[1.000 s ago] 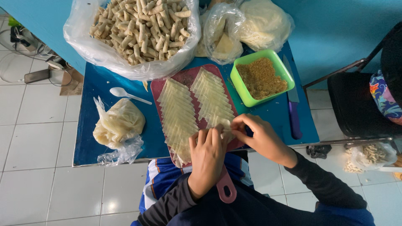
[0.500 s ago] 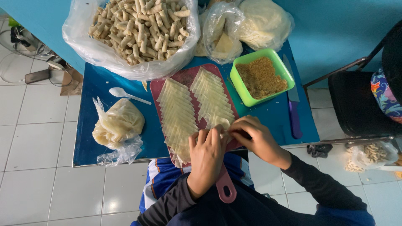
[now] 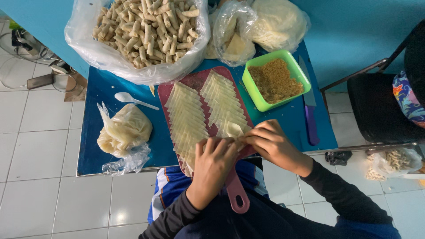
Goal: The person handles a round dough sheet, wraps it in plastic, then presses and scores herringbone patterns into flat dough pieces on a pink paddle board using a plastic spoon. They sprinkle brown crumb topping from a green container over the patterned dough and press the pieces into shape.
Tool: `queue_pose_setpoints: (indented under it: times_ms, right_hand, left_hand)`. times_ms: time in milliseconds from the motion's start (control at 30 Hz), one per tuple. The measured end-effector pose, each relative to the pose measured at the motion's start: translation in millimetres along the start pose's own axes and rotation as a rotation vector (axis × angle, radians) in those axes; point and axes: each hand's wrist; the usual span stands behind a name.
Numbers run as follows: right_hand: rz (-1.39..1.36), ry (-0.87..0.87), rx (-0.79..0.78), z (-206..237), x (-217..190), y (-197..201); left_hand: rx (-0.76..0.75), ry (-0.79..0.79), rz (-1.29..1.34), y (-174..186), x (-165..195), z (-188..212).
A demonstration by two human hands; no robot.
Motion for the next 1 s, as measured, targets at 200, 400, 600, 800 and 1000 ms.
queue_pose_setpoints:
  times_ms: [200, 400, 600, 800, 1000]
  right_hand:
    - [-0.003, 0.051, -0.038, -8, 7, 6]
    - [-0.063, 0.080, -0.047, -17, 14, 7]
    - [-0.226, -0.030, -0.156, -30, 26, 3]
    - [-0.217, -0.045, -0.172, -35, 24, 3]
    - [0.054, 0.132, -0.021, -21, 16, -1]
  left_hand:
    - [0.011, -0.057, -0.100, -7, 0, -3]
    - [-0.003, 0.086, 0.008, -15, -3, -7]
    - [0.090, 0.203, 0.089, -21, -4, -11]
    - [0.102, 0.166, -0.066, -19, 3, -11]
    - [0.050, 0.119, -0.072, -16, 0, -11]
Point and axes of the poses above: each hand's wrist, its own z-axis away from the middle knuckle, its own y-axis out of the back of the hand, x = y × z, and after that the axes turned 3 degrees about -y, right-handed
